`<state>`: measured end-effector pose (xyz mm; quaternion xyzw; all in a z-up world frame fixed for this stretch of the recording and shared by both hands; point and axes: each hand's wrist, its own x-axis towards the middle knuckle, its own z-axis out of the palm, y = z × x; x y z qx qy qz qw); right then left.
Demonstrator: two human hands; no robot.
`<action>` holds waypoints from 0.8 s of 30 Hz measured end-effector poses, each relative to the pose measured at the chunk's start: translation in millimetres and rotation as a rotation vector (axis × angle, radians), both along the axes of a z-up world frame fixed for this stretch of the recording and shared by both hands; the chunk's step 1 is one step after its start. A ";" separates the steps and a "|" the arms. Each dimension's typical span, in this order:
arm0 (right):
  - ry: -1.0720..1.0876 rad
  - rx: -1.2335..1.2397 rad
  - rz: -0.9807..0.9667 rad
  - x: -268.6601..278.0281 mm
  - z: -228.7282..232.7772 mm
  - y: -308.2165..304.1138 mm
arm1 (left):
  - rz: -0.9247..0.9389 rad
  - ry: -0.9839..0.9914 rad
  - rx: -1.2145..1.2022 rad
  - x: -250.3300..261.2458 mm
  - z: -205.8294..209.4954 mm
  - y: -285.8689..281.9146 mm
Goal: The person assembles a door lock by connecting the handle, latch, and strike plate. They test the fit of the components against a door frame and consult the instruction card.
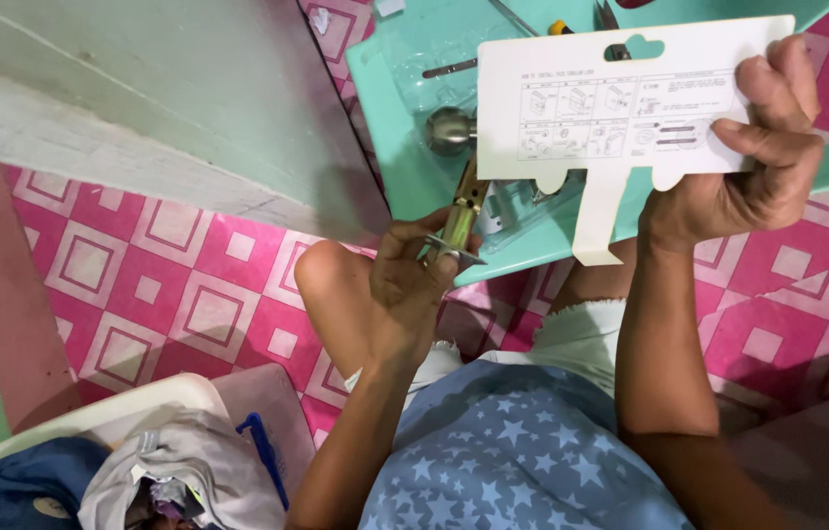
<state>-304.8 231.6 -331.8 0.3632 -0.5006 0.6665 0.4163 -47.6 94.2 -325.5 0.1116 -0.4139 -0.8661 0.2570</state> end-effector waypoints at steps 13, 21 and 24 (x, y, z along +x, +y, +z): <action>0.016 -0.017 0.005 2.2 6.4 -1.8 | -0.047 0.092 0.145 -8.6 18.8 -6.1; 0.013 -0.001 0.013 2.8 7.1 -1.7 | -0.043 0.123 0.135 -11.0 19.9 -9.1; -0.004 0.000 0.007 3.8 7.0 -0.6 | -0.024 0.104 0.143 -12.2 19.2 -10.3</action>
